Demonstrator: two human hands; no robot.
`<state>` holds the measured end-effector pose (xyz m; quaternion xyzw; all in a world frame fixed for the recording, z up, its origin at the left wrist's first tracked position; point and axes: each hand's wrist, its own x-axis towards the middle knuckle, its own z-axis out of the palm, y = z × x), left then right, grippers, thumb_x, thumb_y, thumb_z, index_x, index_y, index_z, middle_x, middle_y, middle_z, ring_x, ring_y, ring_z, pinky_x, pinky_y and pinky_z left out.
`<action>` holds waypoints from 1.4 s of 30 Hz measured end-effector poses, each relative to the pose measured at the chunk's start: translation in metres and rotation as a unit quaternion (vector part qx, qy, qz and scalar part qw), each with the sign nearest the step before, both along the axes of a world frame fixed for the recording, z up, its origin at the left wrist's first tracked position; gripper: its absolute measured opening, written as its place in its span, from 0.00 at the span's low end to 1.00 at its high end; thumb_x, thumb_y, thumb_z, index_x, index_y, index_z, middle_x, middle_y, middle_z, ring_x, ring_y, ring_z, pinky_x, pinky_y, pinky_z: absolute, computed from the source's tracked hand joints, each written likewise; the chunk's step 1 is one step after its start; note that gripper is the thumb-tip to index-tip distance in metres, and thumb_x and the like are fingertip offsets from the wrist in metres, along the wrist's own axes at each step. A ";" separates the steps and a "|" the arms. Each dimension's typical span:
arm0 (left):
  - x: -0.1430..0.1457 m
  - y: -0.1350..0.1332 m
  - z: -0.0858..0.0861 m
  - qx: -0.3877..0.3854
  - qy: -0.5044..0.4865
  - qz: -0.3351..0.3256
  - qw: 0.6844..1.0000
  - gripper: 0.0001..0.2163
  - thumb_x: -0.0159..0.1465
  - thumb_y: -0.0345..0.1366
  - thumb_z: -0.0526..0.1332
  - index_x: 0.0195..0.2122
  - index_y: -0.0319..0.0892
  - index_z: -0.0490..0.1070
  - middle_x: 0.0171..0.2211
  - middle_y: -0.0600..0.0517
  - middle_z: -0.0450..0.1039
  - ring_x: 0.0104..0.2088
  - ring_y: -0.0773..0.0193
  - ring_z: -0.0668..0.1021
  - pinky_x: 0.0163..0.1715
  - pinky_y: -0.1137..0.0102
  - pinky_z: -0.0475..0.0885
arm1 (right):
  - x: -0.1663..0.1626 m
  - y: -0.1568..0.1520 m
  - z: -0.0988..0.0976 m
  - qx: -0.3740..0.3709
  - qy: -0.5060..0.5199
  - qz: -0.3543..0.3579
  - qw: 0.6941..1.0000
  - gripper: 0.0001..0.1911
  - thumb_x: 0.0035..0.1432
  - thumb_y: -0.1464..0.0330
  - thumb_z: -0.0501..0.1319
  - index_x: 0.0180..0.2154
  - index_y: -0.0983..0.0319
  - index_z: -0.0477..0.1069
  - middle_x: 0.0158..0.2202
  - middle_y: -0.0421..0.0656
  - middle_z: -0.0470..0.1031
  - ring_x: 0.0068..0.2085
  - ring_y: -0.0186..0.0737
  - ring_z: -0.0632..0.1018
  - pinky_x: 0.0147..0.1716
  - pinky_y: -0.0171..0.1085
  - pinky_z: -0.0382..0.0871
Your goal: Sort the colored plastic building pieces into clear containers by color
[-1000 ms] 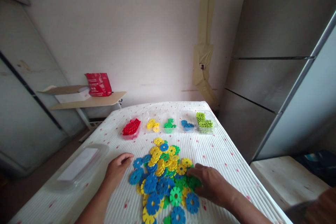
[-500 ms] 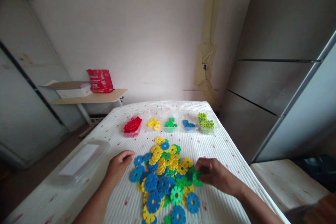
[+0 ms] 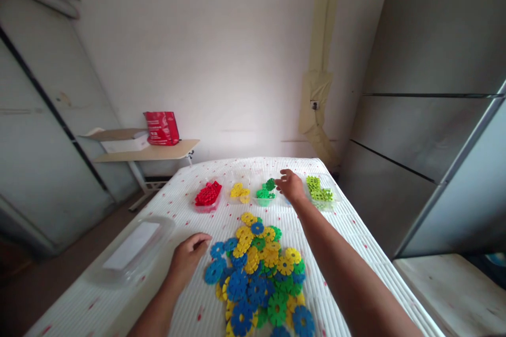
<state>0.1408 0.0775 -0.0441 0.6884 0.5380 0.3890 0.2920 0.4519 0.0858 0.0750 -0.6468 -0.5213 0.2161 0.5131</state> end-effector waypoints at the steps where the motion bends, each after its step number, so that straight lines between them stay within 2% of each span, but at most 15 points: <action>1: 0.000 0.000 0.000 -0.002 -0.003 0.001 1.000 0.12 0.52 0.41 0.56 0.31 0.41 0.75 0.29 0.51 0.78 0.32 0.60 0.78 0.35 0.70 0.71 | -0.001 0.002 -0.001 0.002 -0.012 -0.008 1.000 0.12 0.47 0.64 0.59 0.35 0.63 0.69 0.24 0.40 0.73 0.19 0.30 0.70 0.19 0.31 0.62; 4: 0.000 0.001 -0.001 -0.005 -0.008 -0.001 1.000 0.12 0.53 0.40 0.56 0.31 0.41 0.75 0.29 0.51 0.78 0.33 0.60 0.78 0.34 0.71 0.71 | -0.003 -0.008 -0.009 0.013 -0.051 -0.016 0.998 0.09 0.47 0.64 0.58 0.31 0.62 0.70 0.23 0.40 0.73 0.20 0.32 0.71 0.19 0.31 0.62; 7: -0.001 0.002 -0.004 -0.002 -0.009 -0.011 1.000 0.11 0.53 0.40 0.56 0.31 0.42 0.75 0.30 0.51 0.78 0.33 0.61 0.78 0.35 0.71 0.71 | 0.000 -0.036 -0.020 0.024 -0.080 -0.004 0.996 0.08 0.48 0.64 0.57 0.27 0.61 0.69 0.21 0.39 0.71 0.22 0.34 0.72 0.21 0.31 0.63; 12: -0.001 0.002 -0.005 0.003 0.002 -0.015 1.000 0.11 0.54 0.39 0.55 0.31 0.41 0.75 0.30 0.51 0.78 0.33 0.61 0.78 0.35 0.71 0.70 | 0.011 -0.087 -0.051 0.037 -0.209 0.055 0.976 0.10 0.53 0.64 0.52 0.27 0.61 0.69 0.25 0.41 0.72 0.26 0.36 0.72 0.26 0.33 0.65; 15: 0.000 0.001 -0.003 0.007 0.007 -0.015 1.000 0.11 0.54 0.39 0.55 0.30 0.41 0.74 0.29 0.51 0.78 0.32 0.62 0.77 0.34 0.72 0.70 | 0.018 -0.104 -0.071 0.013 -0.253 0.070 0.965 0.10 0.53 0.65 0.51 0.27 0.61 0.69 0.26 0.41 0.72 0.26 0.36 0.72 0.27 0.34 0.64; 19: 0.001 0.000 -0.001 0.011 0.009 -0.009 1.000 0.11 0.53 0.40 0.55 0.30 0.42 0.75 0.29 0.51 0.78 0.32 0.61 0.77 0.35 0.72 0.71 | 0.025 -0.106 -0.089 -0.019 -0.216 0.049 0.975 0.11 0.52 0.65 0.51 0.27 0.61 0.69 0.25 0.41 0.73 0.27 0.37 0.73 0.28 0.35 0.65; 23: 0.000 0.000 -0.001 0.006 0.001 -0.003 1.000 0.11 0.52 0.40 0.56 0.30 0.41 0.75 0.28 0.51 0.78 0.31 0.61 0.77 0.34 0.71 0.71 | 0.028 -0.101 -0.096 -0.025 -0.199 0.043 0.979 0.11 0.52 0.64 0.51 0.27 0.61 0.69 0.25 0.40 0.73 0.28 0.38 0.73 0.28 0.34 0.65; 35: 0.001 -0.002 0.003 0.003 0.001 -0.015 1.000 0.11 0.53 0.39 0.55 0.30 0.41 0.74 0.28 0.51 0.77 0.31 0.62 0.77 0.34 0.71 0.71 | 0.024 -0.099 -0.102 -0.033 -0.288 0.038 0.956 0.11 0.52 0.67 0.49 0.29 0.61 0.70 0.30 0.43 0.74 0.33 0.40 0.74 0.32 0.35 0.66; 39: 0.001 -0.003 0.004 0.028 0.033 -0.016 0.999 0.11 0.54 0.37 0.54 0.31 0.41 0.74 0.29 0.51 0.77 0.32 0.62 0.77 0.34 0.71 0.71 | 0.023 -0.100 -0.102 -0.035 -0.309 0.041 0.949 0.12 0.52 0.69 0.49 0.29 0.61 0.70 0.30 0.44 0.74 0.32 0.39 0.74 0.32 0.35 0.66; 42: 0.005 -0.009 0.012 0.082 0.077 -0.023 0.993 0.10 0.55 0.35 0.53 0.31 0.41 0.74 0.30 0.51 0.76 0.31 0.63 0.77 0.34 0.71 0.70 | 0.024 -0.099 -0.104 -0.038 -0.321 0.039 0.946 0.12 0.53 0.68 0.48 0.30 0.60 0.70 0.31 0.43 0.74 0.34 0.39 0.75 0.33 0.35 0.65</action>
